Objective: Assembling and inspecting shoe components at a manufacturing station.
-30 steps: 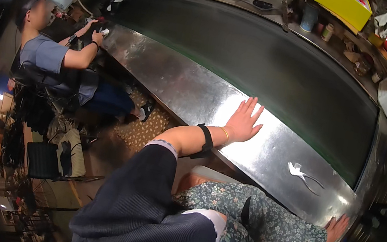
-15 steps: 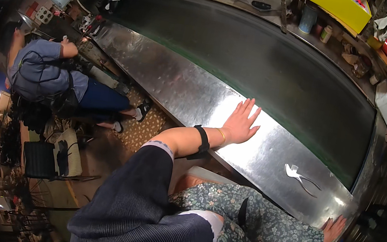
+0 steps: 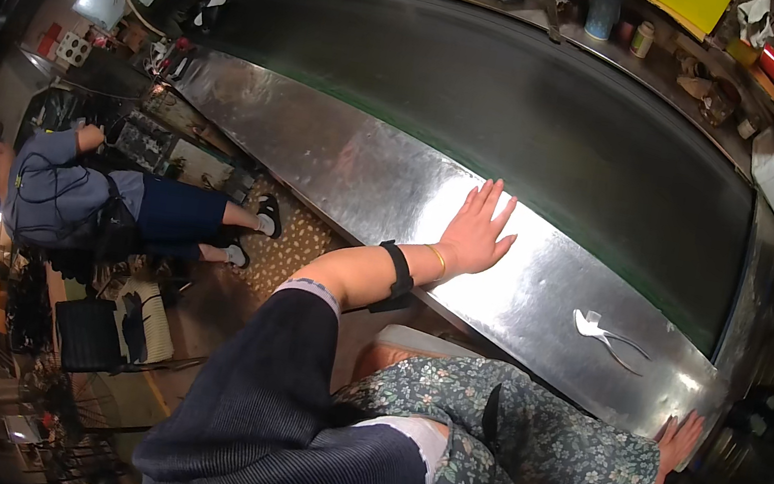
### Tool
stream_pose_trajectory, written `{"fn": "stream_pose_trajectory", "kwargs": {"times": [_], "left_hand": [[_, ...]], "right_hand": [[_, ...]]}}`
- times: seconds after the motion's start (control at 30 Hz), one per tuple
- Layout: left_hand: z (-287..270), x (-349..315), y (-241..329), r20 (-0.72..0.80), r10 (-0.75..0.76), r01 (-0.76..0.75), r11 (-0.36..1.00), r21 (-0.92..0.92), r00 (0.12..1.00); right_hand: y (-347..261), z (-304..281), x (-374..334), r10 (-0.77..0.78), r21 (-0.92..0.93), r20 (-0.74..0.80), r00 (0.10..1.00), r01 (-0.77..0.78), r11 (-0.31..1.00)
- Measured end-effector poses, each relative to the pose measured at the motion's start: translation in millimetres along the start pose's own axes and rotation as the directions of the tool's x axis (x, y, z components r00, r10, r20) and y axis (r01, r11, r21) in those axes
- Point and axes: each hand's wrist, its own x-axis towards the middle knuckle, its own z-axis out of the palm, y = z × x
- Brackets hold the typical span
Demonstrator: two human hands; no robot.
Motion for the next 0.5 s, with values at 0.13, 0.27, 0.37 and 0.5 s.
{"fn": "stream_pose_trajectory", "kwargs": {"times": [0.13,0.27,0.37,0.5], "left_hand": [[-5.5,-2.4,-1.9,-0.01,-0.007,0.007,1.0,0.021,1.0],[-0.2,-2.5,-0.3,0.011,0.015,-0.016,0.999,0.037,1.0],[-6.0,-14.1,3.6,0.044,-0.026,0.025,0.999,0.033,0.999],[-2.1,-13.9,-0.2,-0.013,-0.015,0.016,0.999,0.051,1.0]], "right_hand": [[-2.5,0.9,3.6,0.002,0.018,-0.008,1.0,-0.001,1.0],[8.4,6.5,-7.0,-0.026,0.009,-0.063,0.998,0.026,1.0],[-1.8,3.8,-5.6,0.033,-0.011,0.056,0.998,-0.032,0.999],[-10.8,-4.7,0.4,0.077,0.013,0.107,0.991,-0.079,0.997]]}}
